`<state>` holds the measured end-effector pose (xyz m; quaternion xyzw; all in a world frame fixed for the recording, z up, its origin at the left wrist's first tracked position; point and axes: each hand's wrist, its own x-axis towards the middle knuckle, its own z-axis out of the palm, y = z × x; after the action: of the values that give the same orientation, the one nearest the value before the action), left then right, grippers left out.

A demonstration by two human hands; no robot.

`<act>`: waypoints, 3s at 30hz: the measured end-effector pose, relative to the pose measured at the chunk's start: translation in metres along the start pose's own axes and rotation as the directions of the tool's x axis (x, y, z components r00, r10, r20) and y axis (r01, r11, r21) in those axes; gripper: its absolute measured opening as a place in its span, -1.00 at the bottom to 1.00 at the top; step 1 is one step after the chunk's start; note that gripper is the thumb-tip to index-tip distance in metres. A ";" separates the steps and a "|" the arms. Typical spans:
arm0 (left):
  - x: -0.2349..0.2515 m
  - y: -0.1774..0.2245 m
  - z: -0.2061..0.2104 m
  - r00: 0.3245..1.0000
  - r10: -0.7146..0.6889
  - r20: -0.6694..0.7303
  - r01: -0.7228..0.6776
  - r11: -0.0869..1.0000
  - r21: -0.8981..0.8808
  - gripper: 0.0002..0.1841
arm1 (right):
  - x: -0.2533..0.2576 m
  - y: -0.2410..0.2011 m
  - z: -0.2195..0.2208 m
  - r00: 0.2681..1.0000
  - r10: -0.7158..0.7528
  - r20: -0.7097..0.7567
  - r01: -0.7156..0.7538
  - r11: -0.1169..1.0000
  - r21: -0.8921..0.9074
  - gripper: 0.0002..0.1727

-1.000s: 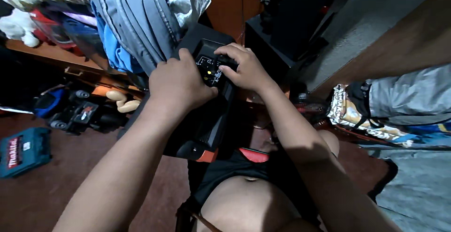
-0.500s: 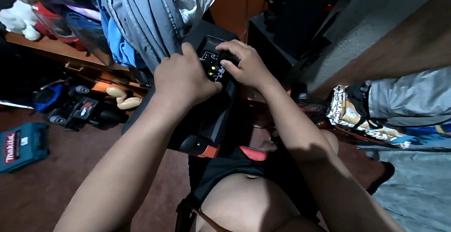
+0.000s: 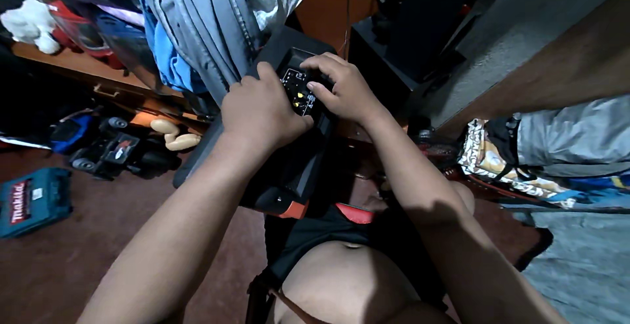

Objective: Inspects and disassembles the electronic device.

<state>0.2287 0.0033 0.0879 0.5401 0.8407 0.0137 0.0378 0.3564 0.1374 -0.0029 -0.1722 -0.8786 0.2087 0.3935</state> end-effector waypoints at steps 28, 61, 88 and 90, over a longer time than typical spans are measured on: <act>-0.058 -0.086 0.030 0.960 0.184 -0.211 -0.195 0.980 -0.033 0.15 | 0.007 0.013 -0.022 0.930 -0.164 0.328 0.178 0.984 -0.011 -0.34; -0.125 -0.126 0.142 0.866 -0.404 -0.295 -0.209 0.244 -0.947 0.33 | 0.037 0.058 -0.006 0.855 0.500 0.139 -0.518 0.806 0.287 -0.39; -0.067 -0.154 0.156 0.859 -0.501 -0.108 -0.183 -0.102 -0.978 -0.44 | 0.026 0.039 0.006 0.795 0.605 -0.037 -0.604 0.796 0.042 -0.28; -0.064 -0.145 0.121 0.845 -0.528 -0.083 -0.101 -0.005 -0.995 -0.57 | 0.020 0.033 0.008 0.795 0.604 -0.058 -0.604 0.797 0.032 -0.28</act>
<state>0.1331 -0.1170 -0.0386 0.1968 0.6469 0.7065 0.2090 0.3421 0.1729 -0.0112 -0.4477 -0.7635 0.3226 0.3357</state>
